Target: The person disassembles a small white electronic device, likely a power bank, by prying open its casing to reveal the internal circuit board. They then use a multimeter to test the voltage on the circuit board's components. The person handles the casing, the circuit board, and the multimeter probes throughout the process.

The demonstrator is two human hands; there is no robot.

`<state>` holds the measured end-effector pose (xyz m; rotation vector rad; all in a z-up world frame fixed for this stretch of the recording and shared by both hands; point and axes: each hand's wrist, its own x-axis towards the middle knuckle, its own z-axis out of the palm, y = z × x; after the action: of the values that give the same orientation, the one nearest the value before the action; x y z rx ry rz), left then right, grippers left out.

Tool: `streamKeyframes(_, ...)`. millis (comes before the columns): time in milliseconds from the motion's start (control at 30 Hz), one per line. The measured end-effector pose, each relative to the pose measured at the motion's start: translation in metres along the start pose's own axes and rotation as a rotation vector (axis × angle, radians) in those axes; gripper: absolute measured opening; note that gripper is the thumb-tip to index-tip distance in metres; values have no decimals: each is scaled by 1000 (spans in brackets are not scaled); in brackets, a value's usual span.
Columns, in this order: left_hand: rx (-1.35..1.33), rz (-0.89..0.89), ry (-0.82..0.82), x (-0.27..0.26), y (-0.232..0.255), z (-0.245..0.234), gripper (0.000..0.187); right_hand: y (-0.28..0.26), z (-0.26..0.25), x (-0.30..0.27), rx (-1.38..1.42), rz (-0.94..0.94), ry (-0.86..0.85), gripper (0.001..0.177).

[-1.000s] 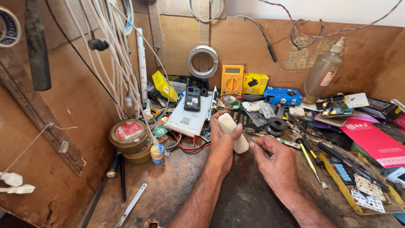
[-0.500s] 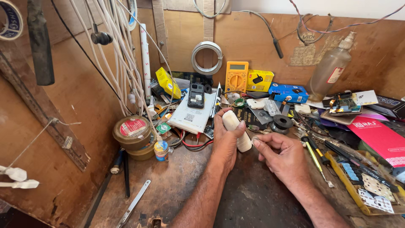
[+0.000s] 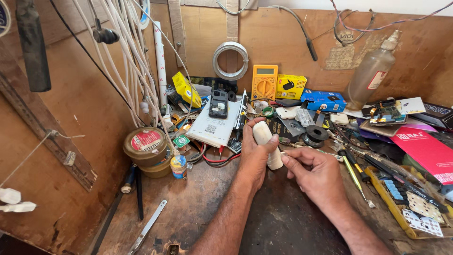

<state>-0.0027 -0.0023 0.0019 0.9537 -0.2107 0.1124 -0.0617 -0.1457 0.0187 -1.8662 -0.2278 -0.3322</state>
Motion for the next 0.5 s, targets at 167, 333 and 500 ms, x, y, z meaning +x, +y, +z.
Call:
streamKeyframes(167,31,17,-2,-8,10,4,63,-10,9,-10,-313,-229,117,24)
streamKeyframes(333,17,0,-6,-12,17,6,66,-28,11,-19,-598,-364,164,24)
streamKeyframes(500,23,16,11,-10,18,4,69,-28,15,-19,-427,-341,168,22)
